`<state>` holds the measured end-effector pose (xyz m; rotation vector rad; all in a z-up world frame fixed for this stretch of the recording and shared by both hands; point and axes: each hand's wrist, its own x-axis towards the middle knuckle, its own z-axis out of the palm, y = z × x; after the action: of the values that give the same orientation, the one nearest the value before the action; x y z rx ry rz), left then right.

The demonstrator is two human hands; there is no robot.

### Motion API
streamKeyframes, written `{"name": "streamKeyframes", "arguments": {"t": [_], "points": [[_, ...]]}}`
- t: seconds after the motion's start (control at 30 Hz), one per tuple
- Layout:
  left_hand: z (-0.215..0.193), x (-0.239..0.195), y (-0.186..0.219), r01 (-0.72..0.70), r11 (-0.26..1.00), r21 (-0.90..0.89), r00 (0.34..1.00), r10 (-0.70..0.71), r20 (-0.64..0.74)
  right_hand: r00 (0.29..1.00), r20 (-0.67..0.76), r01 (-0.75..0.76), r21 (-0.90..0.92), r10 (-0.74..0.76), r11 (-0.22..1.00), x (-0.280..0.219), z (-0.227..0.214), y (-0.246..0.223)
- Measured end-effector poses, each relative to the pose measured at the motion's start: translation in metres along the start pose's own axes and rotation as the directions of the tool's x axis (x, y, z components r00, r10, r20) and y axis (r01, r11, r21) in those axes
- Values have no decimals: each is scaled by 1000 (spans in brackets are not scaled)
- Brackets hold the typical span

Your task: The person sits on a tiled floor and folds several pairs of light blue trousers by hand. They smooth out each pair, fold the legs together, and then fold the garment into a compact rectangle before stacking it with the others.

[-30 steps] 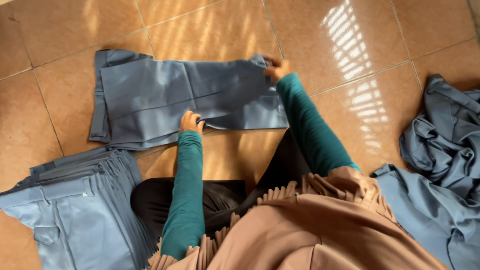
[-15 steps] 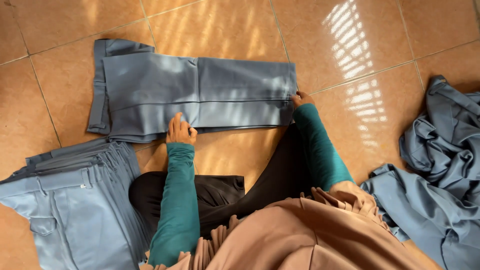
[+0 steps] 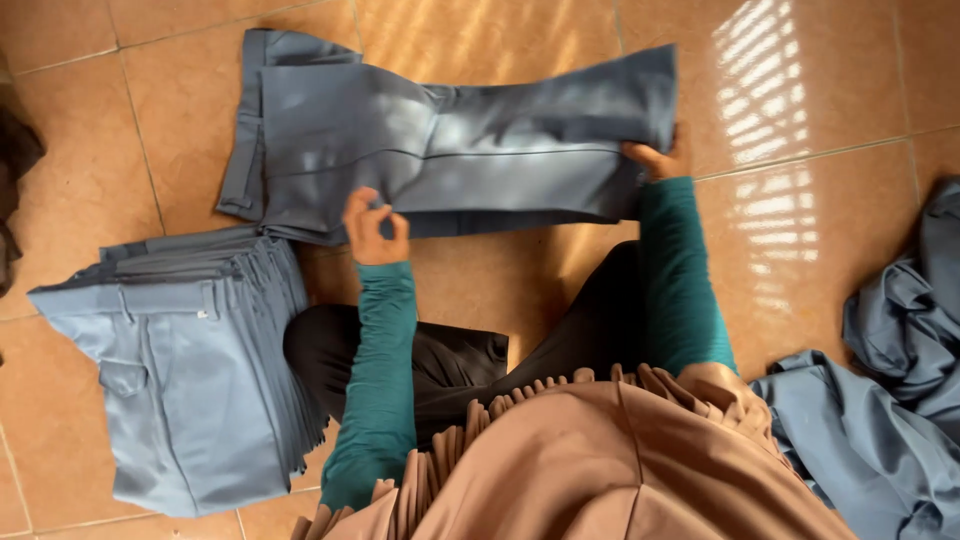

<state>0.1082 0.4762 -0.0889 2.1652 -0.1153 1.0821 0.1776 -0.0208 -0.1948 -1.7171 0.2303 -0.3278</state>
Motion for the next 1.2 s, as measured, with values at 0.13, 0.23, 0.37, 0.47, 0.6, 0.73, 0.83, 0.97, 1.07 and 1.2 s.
{"name": "streamKeyframes", "arguments": {"t": [0.13,0.23,0.37,0.47,0.6,0.73,0.83,0.97,1.07,1.2], "points": [[39,-137,-59,-54,976,209,892,-47,449,890,-91,-455,-228,446,861,-16,-60,48],[54,-177,-65,-99,901,422,757,-207,619,800,-166,-583,-443,577,681,-28,-65,26],[51,-152,-29,-109,868,484,688,-285,667,765,-106,-578,-549,635,605,-30,-48,7],[65,-152,-33,-118,872,475,836,-171,521,747,-72,-661,-176,661,729,-30,-34,16],[72,-128,-21,-86,917,389,938,-58,343,808,-69,-587,-171,585,791,-11,-73,42],[80,-145,2,-40,880,473,711,-307,632,788,-202,-615,-312,582,724,-32,-110,124],[69,-126,51,-165,799,578,516,-430,741,755,-166,-648,-331,634,686,-41,-105,94],[72,-108,99,-182,814,552,371,-463,805,833,-67,-532,-364,549,764,-21,-100,12],[95,-115,121,-178,871,459,303,-395,867,894,-100,-439,-9,436,899,-29,-67,-147],[151,-147,133,-87,967,238,468,-171,867,902,-105,-372,305,419,877,-16,-37,-257]]}}
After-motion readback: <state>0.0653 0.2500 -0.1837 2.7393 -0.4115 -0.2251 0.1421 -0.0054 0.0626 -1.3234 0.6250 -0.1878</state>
